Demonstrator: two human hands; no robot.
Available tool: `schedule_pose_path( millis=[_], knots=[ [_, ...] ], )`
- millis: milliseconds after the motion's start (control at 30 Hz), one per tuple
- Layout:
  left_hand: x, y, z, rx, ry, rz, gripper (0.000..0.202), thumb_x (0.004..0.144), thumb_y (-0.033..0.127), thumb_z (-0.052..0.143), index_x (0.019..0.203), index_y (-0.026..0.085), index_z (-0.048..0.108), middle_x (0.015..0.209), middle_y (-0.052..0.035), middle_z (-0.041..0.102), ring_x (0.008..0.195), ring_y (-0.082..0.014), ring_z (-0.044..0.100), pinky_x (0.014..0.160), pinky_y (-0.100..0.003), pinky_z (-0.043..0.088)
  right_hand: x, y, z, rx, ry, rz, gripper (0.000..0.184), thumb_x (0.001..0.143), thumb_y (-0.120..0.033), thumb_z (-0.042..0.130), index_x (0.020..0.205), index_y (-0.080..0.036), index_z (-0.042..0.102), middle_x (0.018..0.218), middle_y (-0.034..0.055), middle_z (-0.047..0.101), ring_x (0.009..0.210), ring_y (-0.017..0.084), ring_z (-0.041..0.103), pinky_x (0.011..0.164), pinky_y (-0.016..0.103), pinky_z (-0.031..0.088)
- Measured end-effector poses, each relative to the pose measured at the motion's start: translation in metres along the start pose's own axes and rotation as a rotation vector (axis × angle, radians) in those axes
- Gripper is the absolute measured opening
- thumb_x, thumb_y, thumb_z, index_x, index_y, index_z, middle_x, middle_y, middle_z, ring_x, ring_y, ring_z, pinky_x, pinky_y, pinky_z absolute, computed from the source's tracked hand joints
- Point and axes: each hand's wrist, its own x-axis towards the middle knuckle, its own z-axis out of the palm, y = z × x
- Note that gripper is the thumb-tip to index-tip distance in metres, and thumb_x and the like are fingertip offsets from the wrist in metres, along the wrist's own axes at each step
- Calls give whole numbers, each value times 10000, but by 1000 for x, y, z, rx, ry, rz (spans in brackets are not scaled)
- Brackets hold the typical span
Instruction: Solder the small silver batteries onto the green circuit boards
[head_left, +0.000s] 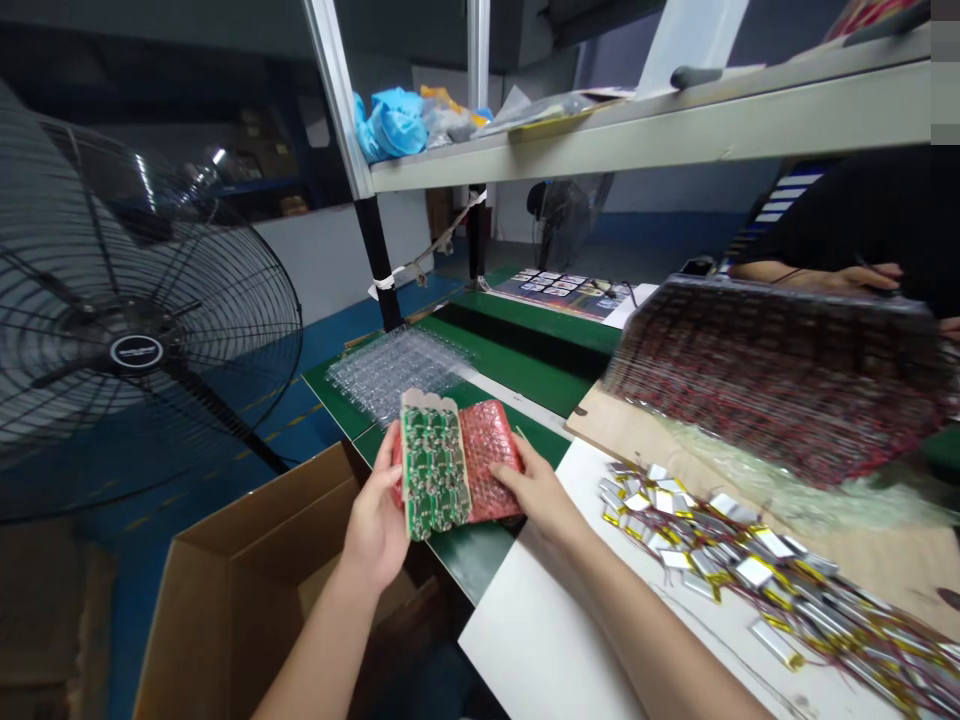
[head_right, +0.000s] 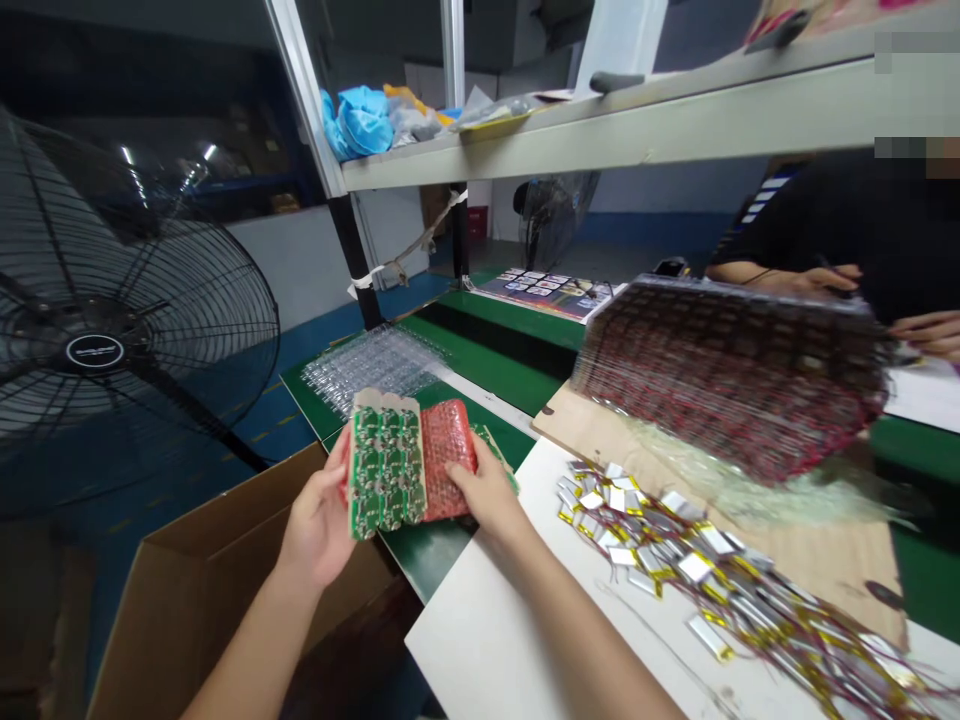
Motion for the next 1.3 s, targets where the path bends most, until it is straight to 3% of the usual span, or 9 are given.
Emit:
schedule_pose_path(
  millis=[100, 233, 367, 533, 633, 900, 967, 1100, 1300],
  knots=[
    [1, -3, 6, 222, 9, 33, 709, 803, 289, 699, 1469, 386, 474, 1359, -58, 626, 1042, -243, 682, 813, -360, 563, -3, 8, 18, 64, -69, 27, 386, 962, -370, 638, 1296, -185, 582, 1265, 86, 637, 1052, 221, 665, 886, 443, 574],
    [13, -28, 3, 507, 59, 68, 632, 689, 213, 839, 1296, 260, 669, 1231, -115, 632, 984, -235, 656, 854, -344, 524, -11, 12, 31, 67, -24, -6, 358, 968, -382, 626, 1269, -190, 600, 1291, 87, 626, 1093, 229, 649, 919, 455, 558],
    [21, -47, -6, 669, 37, 136, 571, 633, 218, 892, 1184, 248, 745, 1151, -90, 640, 845, -206, 619, 839, -327, 504, -16, 8, 21, 30, -16, 16, 332, 965, -377, 630, 1242, -193, 621, 1289, 78, 630, 1090, 232, 649, 918, 445, 559],
    [29, -43, -4, 769, -46, 221, 335, 619, 228, 902, 941, 254, 814, 1029, -73, 682, 1069, -302, 600, 1018, -348, 428, -25, 8, 8, 87, 38, 109, 345, 956, -379, 643, 1234, -177, 622, 1262, 69, 638, 1071, 239, 655, 897, 438, 566],
    [34, -43, -2, 781, -71, 244, 191, 625, 217, 884, 794, 267, 808, 889, -56, 675, 986, -315, 618, 993, -364, 446, -33, 6, 3, 206, 22, 190, 344, 962, -393, 633, 1229, -176, 620, 1237, 69, 646, 1036, 223, 663, 868, 420, 574],
    [42, -52, -14, 601, 37, 211, 166, 710, 61, 791, 765, 212, 752, 855, -21, 709, 865, -213, 644, 852, -316, 507, -48, -17, -5, 458, -110, 263, 652, 927, -761, 385, 1233, -226, 598, 1082, 93, 732, 922, 253, 720, 787, 449, 567],
    [44, -55, -19, 503, 115, 188, 42, 832, 139, 743, 852, 157, 712, 882, -13, 703, 814, -175, 653, 788, -326, 540, -44, -15, 5, 422, -69, 243, 530, 948, -629, 525, 1284, -222, 572, 1176, 91, 704, 989, 245, 705, 834, 444, 565],
    [51, -49, -41, 256, 372, 166, 239, 971, 328, 630, 1119, 141, 643, 1039, -55, 681, 824, -167, 671, 712, -337, 586, -25, -14, 6, 290, 10, 215, 357, 959, -359, 645, 1261, -175, 597, 1236, 80, 649, 1028, 209, 671, 882, 430, 572],
    [43, -36, -85, -48, 630, 98, 308, 975, 338, 621, 1227, 160, 610, 1164, -86, 658, 924, -199, 676, 770, -377, 597, 6, -34, -60, 36, 129, 260, 381, 966, -379, 631, 1290, -187, 577, 1213, 79, 646, 975, 200, 674, 806, 399, 595]
  ],
)
